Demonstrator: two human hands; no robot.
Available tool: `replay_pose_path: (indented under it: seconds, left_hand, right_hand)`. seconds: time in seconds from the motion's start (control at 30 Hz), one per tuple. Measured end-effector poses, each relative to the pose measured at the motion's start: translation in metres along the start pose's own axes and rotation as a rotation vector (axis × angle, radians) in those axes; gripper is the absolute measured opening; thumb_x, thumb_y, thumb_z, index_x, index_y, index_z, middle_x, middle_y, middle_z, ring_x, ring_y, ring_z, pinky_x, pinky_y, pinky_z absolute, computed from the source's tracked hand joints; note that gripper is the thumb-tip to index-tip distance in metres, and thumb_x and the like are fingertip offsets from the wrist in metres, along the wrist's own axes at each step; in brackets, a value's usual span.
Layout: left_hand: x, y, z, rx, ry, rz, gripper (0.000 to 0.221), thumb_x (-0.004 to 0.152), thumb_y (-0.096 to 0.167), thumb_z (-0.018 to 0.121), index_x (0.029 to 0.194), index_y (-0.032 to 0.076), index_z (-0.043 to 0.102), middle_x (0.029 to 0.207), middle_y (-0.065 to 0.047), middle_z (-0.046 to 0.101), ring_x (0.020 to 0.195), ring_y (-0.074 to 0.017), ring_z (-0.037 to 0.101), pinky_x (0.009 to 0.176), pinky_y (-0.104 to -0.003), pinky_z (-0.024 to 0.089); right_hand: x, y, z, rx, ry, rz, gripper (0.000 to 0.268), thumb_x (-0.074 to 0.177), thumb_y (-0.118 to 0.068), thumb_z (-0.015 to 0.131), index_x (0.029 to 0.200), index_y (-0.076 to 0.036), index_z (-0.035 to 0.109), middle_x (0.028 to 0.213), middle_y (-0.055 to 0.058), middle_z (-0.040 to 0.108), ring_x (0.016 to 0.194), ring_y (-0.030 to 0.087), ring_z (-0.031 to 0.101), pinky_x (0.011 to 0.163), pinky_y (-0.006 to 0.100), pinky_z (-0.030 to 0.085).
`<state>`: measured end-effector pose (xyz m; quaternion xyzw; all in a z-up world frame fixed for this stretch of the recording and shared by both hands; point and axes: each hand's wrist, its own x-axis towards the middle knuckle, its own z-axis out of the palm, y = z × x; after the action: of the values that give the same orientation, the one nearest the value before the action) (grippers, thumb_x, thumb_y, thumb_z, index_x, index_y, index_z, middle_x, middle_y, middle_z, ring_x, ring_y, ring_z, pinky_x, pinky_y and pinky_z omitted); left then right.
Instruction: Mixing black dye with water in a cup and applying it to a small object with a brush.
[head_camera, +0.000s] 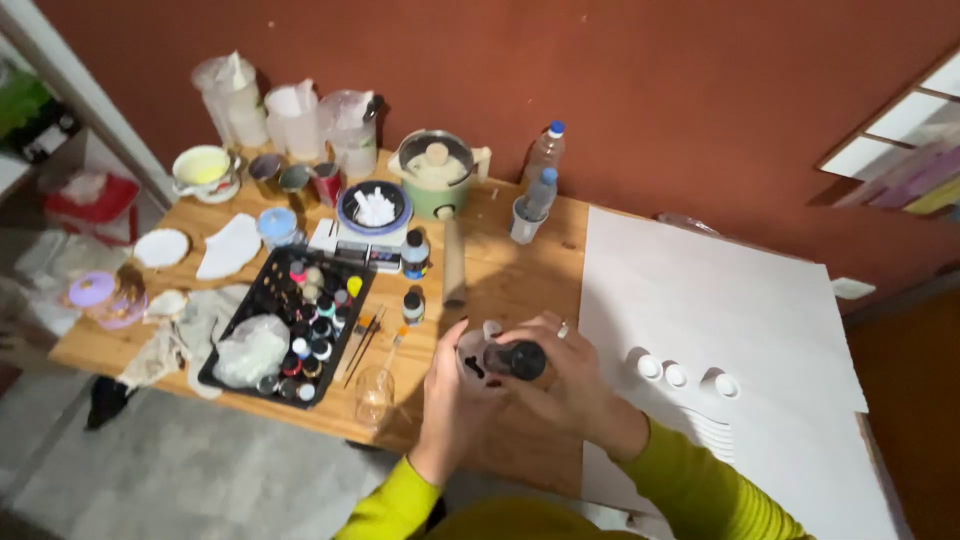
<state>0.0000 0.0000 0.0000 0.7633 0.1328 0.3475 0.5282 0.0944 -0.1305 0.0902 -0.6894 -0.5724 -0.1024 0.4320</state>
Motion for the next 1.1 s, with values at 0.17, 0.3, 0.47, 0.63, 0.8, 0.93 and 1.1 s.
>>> replay_pose_path:
  seconds: [0.17, 0.3, 0.47, 0.63, 0.8, 0.93, 1.1]
  left_hand:
    - [0.000, 0.005, -0.005, -0.018, -0.026, 0.013, 0.093, 0.058, 0.002, 0.089, 0.140, 0.002, 0.045, 0.120, -0.018, 0.068, 0.109, -0.0320, 0.071, 0.090, -0.037, 0.057]
    - [0.000, 0.006, -0.006, -0.098, -0.028, 0.020, 0.095, 0.058, 0.004, 0.090, 0.141, 0.001, 0.044, 0.121, -0.017, 0.068, 0.110, -0.0291, 0.071, 0.091, -0.036, 0.058]
    - [0.002, 0.011, -0.006, -0.066, -0.013, 0.008, 0.088, 0.064, 0.005, 0.089, 0.141, 0.001, 0.046, 0.118, -0.015, 0.070, 0.108, -0.0270, 0.073, 0.091, -0.035, 0.058]
    - [0.001, 0.009, -0.006, -0.035, 0.021, 0.008, 0.087, 0.066, 0.007, 0.091, 0.140, 0.000, 0.046, 0.115, -0.014, 0.071, 0.105, -0.0286, 0.072, 0.090, -0.035, 0.058]
    - [0.001, 0.004, -0.007, -0.043, 0.006, 0.025, 0.087, 0.065, 0.008, 0.092, 0.140, 0.003, 0.048, 0.115, -0.013, 0.073, 0.107, -0.0278, 0.074, 0.091, -0.036, 0.059]
    - [-0.003, -0.026, -0.011, -0.018, -0.030, 0.070, 0.096, 0.061, 0.010, 0.094, 0.142, 0.005, 0.043, 0.118, -0.014, 0.071, 0.110, -0.0283, 0.072, 0.093, -0.037, 0.057]
    - [-0.003, -0.032, -0.020, -0.051, -0.041, -0.083, 0.096, 0.063, 0.009, 0.092, 0.144, 0.007, 0.041, 0.127, -0.013, 0.069, 0.114, -0.0254, 0.069, 0.097, -0.037, 0.055]
  right_hand:
    - [-0.004, 0.004, 0.004, -0.007, 0.002, 0.024, 0.035, 0.080, -0.011, 0.085, 0.111, -0.010, 0.068, 0.103, 0.008, 0.073, 0.093, 0.028, 0.071, 0.087, 0.038, 0.054]
    - [-0.004, 0.003, 0.004, -0.026, 0.026, 0.028, 0.036, 0.078, -0.011, 0.087, 0.109, -0.009, 0.069, 0.103, 0.008, 0.074, 0.093, 0.028, 0.071, 0.081, 0.034, 0.055]
    - [-0.004, 0.002, -0.001, 0.114, 0.009, 0.137, 0.038, 0.079, -0.008, 0.085, 0.113, -0.006, 0.069, 0.106, 0.009, 0.074, 0.096, 0.024, 0.074, 0.083, 0.034, 0.058]
    - [-0.021, 0.028, 0.006, 0.555, 0.039, 0.407, 0.036, 0.087, -0.005, 0.078, 0.120, -0.001, 0.066, 0.120, 0.011, 0.073, 0.110, 0.022, 0.073, 0.094, 0.036, 0.063]
    - [-0.047, 0.077, 0.021, 0.945, 0.207, 0.625, 0.034, 0.096, -0.009, 0.071, 0.126, 0.004, 0.062, 0.122, 0.020, 0.073, 0.118, 0.026, 0.070, 0.106, 0.038, 0.056]
    - [-0.081, 0.125, 0.039, 1.297, 0.404, 0.832, 0.030, 0.101, -0.012, 0.069, 0.126, 0.004, 0.062, 0.122, 0.017, 0.069, 0.107, 0.026, 0.068, 0.092, 0.041, 0.055]
    - [-0.087, 0.132, 0.050, 2.004, 0.465, 0.906, 0.036, 0.102, -0.030, 0.063, 0.120, 0.002, 0.063, 0.107, 0.021, 0.071, 0.101, 0.033, 0.068, 0.091, 0.045, 0.054]
